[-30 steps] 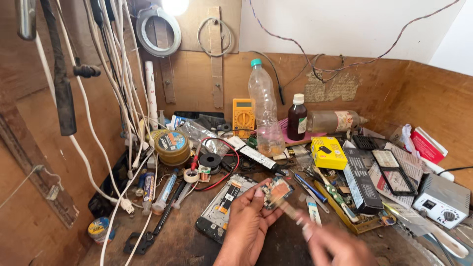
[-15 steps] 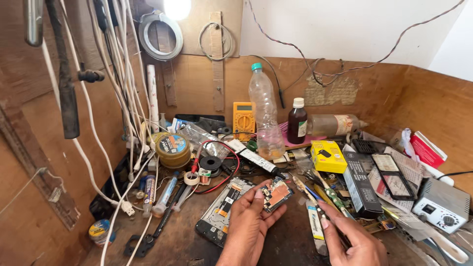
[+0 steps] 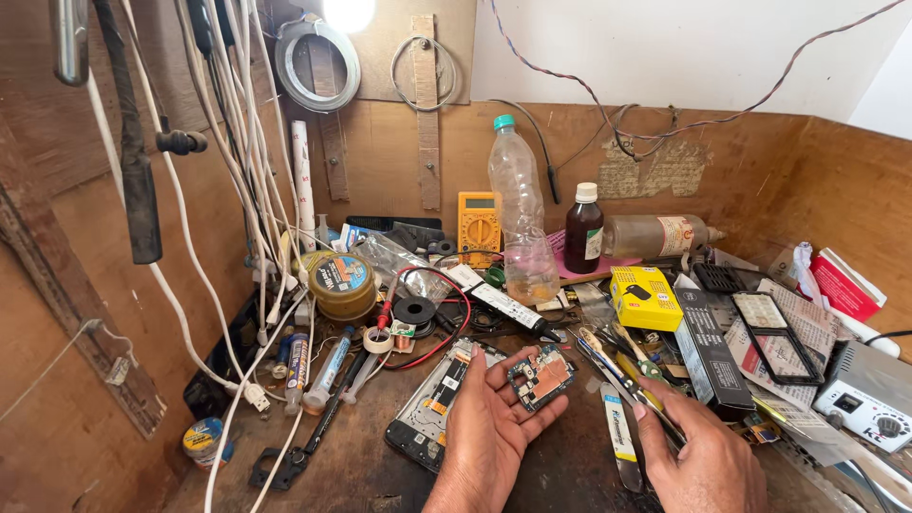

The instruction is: The person cleans a small electronic circuit board using a brush and liquid from a plastic bottle. They then use a pen-like tool to point at and manipulate components on the board and a disassembled phone chassis on a cluttered workbench.

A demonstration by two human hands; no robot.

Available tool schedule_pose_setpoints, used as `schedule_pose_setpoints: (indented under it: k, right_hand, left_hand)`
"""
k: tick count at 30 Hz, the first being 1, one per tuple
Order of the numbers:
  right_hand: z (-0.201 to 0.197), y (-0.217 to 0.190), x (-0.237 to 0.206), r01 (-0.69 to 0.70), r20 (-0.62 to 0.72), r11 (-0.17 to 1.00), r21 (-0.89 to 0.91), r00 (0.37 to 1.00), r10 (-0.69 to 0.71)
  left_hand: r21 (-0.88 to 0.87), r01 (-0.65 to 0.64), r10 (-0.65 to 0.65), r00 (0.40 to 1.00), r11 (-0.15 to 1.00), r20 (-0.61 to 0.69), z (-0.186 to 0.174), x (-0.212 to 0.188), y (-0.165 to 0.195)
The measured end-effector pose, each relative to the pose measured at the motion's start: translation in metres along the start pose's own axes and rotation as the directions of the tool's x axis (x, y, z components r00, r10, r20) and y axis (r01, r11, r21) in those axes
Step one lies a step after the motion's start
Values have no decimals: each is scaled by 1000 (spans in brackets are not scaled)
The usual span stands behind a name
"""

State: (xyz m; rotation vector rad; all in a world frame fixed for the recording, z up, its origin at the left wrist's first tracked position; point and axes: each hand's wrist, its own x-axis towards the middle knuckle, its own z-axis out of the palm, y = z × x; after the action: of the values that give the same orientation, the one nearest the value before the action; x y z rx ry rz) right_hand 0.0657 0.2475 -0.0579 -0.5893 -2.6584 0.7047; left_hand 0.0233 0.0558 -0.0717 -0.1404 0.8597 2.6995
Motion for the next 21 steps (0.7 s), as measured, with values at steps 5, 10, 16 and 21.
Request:
schedule_pose_setpoints:
  k: [5, 10, 16, 21]
  right_hand:
    - [5, 6, -2, 32, -42, 999, -21, 999, -33]
    - [8, 12, 1, 66, -45, 998, -25, 997, -67]
    - [11, 16, 2, 101, -64, 995, -1, 993, -101]
    - [14, 18, 5, 52, -33, 998, -34, 998, -53]
  left_hand:
    - [8, 2, -2, 1000, 1000, 15, -2, 1, -1]
    - [6, -6, 6, 1000, 1000, 25, -5, 4, -2]
    - [98, -78, 67, 992, 992, 110, -8, 4, -8]
    - [134, -92, 76, 990, 987, 115, -10, 7, -10]
